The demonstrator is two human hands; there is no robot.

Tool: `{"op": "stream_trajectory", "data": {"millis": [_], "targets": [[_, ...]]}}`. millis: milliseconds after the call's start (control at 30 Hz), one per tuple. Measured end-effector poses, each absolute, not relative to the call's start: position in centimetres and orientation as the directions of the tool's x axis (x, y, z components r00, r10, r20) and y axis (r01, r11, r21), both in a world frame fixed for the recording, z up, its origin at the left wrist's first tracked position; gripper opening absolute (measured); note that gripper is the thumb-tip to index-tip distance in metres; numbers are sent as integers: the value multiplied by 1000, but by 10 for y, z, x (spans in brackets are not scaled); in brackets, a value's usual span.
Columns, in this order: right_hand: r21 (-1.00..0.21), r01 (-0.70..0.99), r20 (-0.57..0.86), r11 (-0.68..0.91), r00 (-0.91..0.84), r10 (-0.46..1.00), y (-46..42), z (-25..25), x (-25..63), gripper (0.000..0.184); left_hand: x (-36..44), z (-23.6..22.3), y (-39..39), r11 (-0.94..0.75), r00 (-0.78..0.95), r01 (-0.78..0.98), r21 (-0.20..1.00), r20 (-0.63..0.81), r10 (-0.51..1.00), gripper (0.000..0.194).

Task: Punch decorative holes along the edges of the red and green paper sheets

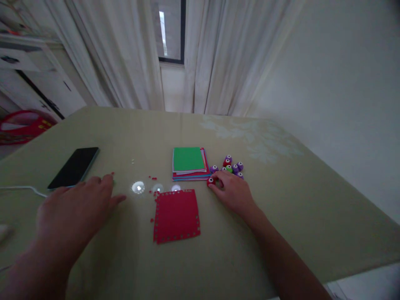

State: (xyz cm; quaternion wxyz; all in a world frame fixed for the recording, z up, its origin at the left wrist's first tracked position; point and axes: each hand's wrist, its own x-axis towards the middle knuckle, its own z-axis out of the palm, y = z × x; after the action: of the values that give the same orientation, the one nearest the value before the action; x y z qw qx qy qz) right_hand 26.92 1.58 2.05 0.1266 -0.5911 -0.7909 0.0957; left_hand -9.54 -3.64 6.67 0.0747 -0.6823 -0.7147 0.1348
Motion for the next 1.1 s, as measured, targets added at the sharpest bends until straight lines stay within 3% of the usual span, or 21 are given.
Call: {"op": "stream_trajectory", "data": {"millis": [67,100,200,400,467,567,667,733,900,1100], "targets": [[-318,913,88,254,-239,967,16,19,269,12,-107,54,-34,12,-51,977,-212,-181,982,17],[-330,912,93,242,-223,970,17,18,270,12,-109,48,-32,19,-50,981,-195,-155,987,16],[-355,911,118,211,-181,976,20,17,273,10,-105,33,-19,-87,71,989,-118,-133,989,28],[-451,875,86,175,-153,984,26,21,283,22,-101,30,4,-169,190,980,102,-260,947,26],[-553,812,109,185,-149,983,24,22,282,27,-96,31,4,-178,201,975,130,-189,961,28],[-745,624,130,236,-211,969,14,21,271,32,-70,30,-7,-208,203,959,194,47,978,31],[-894,408,5,186,-405,914,2,19,256,38,-29,21,-23,-420,352,795,437,232,907,22],[-942,313,-63,118,-513,856,-3,18,249,44,-5,10,-33,-529,412,671,520,331,849,23],[-991,130,-105,-32,-606,788,-8,13,243,50,15,-11,-45,-667,492,529,524,452,744,27],[-994,106,-96,-35,-641,761,-8,13,244,51,13,-19,-45,-729,496,505,462,535,684,28]]}}
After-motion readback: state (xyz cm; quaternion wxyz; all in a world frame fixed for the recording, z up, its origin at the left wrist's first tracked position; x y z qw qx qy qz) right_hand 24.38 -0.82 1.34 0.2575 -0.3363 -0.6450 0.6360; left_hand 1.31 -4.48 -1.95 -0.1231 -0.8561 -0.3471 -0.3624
